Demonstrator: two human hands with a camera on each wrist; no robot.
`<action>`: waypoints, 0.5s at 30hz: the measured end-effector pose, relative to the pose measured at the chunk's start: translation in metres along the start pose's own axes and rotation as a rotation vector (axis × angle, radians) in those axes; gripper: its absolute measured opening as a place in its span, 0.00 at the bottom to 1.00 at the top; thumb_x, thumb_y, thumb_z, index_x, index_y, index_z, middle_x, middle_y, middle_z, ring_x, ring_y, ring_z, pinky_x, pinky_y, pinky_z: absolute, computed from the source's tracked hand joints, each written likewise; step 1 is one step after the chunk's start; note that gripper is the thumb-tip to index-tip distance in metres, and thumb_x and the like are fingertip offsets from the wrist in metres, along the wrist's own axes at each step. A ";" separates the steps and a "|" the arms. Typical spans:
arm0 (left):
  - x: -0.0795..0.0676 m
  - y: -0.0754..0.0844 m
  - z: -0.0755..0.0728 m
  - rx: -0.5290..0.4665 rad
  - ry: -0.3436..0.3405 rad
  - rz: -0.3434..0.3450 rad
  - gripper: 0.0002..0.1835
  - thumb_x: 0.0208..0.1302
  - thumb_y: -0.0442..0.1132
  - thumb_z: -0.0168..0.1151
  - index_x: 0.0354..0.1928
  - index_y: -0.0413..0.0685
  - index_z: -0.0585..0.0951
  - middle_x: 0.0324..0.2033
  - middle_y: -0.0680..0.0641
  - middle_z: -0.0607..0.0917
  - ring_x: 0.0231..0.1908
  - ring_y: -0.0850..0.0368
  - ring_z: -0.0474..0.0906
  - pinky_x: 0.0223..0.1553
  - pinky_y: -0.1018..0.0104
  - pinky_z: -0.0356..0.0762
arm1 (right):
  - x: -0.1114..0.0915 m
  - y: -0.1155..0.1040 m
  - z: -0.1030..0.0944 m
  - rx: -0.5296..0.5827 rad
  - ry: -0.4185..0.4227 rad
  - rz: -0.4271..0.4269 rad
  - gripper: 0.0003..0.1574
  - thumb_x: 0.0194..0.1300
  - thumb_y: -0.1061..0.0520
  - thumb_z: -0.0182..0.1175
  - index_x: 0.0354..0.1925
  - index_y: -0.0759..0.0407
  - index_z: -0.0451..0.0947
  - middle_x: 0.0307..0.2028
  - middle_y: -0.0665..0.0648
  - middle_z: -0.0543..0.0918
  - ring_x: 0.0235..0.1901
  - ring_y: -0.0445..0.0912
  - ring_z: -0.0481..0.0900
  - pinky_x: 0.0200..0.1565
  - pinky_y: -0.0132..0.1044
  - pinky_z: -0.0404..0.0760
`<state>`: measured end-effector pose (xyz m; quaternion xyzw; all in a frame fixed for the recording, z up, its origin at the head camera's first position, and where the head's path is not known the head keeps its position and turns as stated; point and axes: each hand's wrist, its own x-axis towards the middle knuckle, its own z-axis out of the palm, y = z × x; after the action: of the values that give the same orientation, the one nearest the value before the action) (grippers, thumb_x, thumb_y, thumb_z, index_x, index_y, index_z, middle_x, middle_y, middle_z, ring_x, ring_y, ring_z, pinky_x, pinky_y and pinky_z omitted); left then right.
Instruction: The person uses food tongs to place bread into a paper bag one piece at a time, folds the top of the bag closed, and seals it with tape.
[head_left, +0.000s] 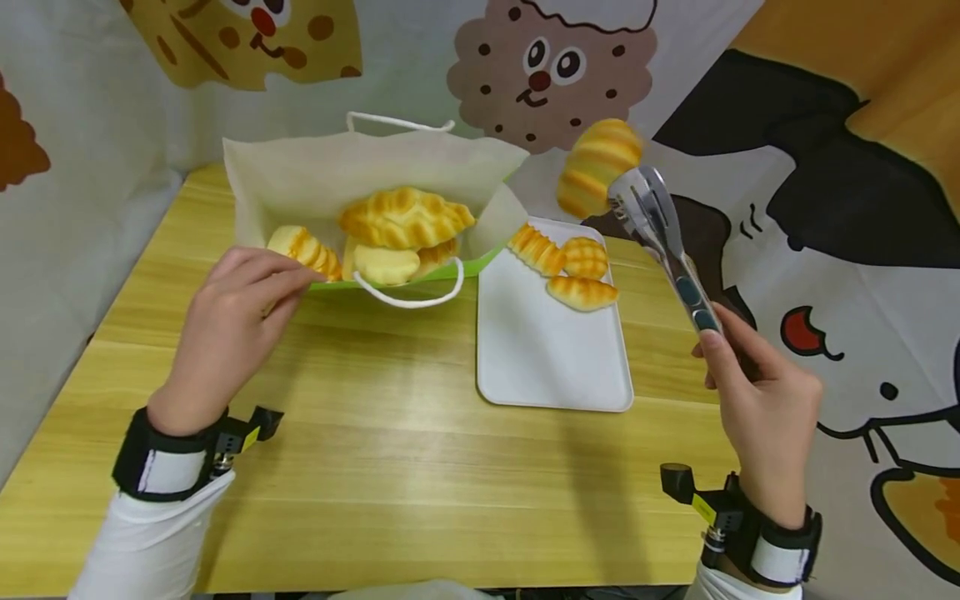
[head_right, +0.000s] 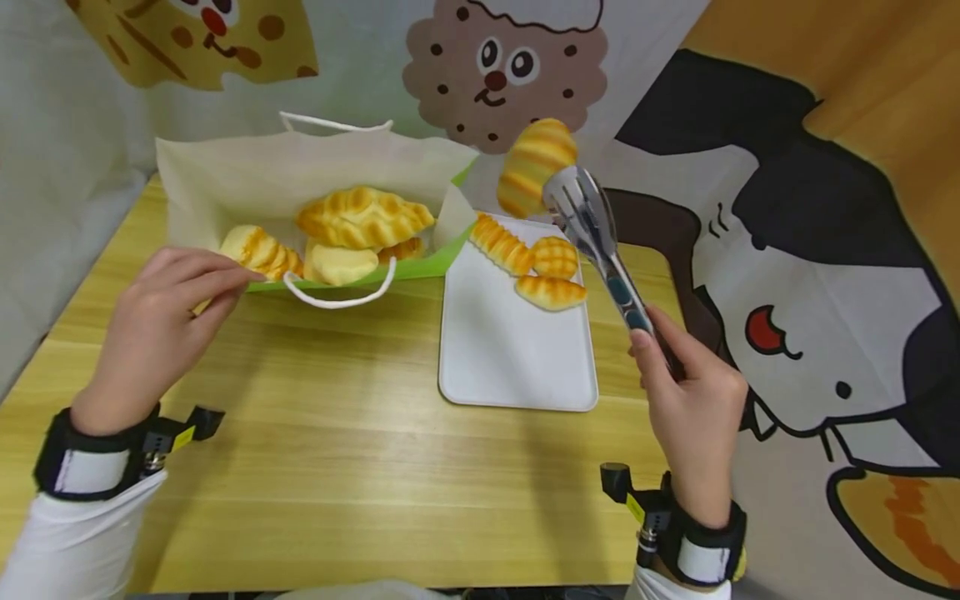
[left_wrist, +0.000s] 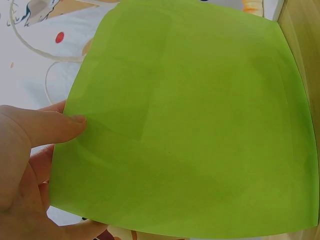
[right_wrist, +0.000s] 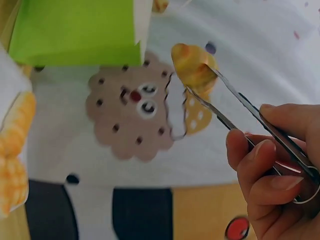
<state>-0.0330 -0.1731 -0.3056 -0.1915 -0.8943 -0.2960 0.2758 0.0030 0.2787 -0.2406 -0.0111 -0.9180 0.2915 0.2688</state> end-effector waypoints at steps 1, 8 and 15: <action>0.000 0.000 0.000 0.002 -0.002 0.000 0.12 0.52 0.23 0.66 0.40 0.37 0.86 0.37 0.40 0.85 0.43 0.46 0.72 0.45 0.53 0.71 | 0.000 -0.005 0.000 0.011 -0.010 -0.033 0.19 0.61 0.58 0.63 0.52 0.51 0.82 0.25 0.35 0.79 0.18 0.34 0.68 0.20 0.18 0.66; -0.002 0.000 -0.001 0.001 -0.008 -0.004 0.12 0.52 0.22 0.66 0.40 0.37 0.86 0.37 0.40 0.86 0.43 0.46 0.73 0.44 0.53 0.72 | 0.011 -0.038 0.004 -0.016 -0.158 -0.341 0.23 0.55 0.65 0.68 0.51 0.62 0.81 0.32 0.62 0.86 0.22 0.34 0.69 0.21 0.19 0.63; -0.004 -0.002 0.000 -0.007 -0.001 0.009 0.13 0.51 0.23 0.66 0.40 0.38 0.86 0.37 0.40 0.86 0.43 0.46 0.73 0.46 0.53 0.72 | 0.033 -0.064 0.016 -0.109 -0.341 -0.514 0.23 0.56 0.59 0.68 0.52 0.61 0.81 0.31 0.58 0.86 0.16 0.40 0.67 0.16 0.24 0.60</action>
<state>-0.0305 -0.1752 -0.3084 -0.1966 -0.8926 -0.2977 0.2758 -0.0241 0.2227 -0.2008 0.2560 -0.9368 0.1621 0.1749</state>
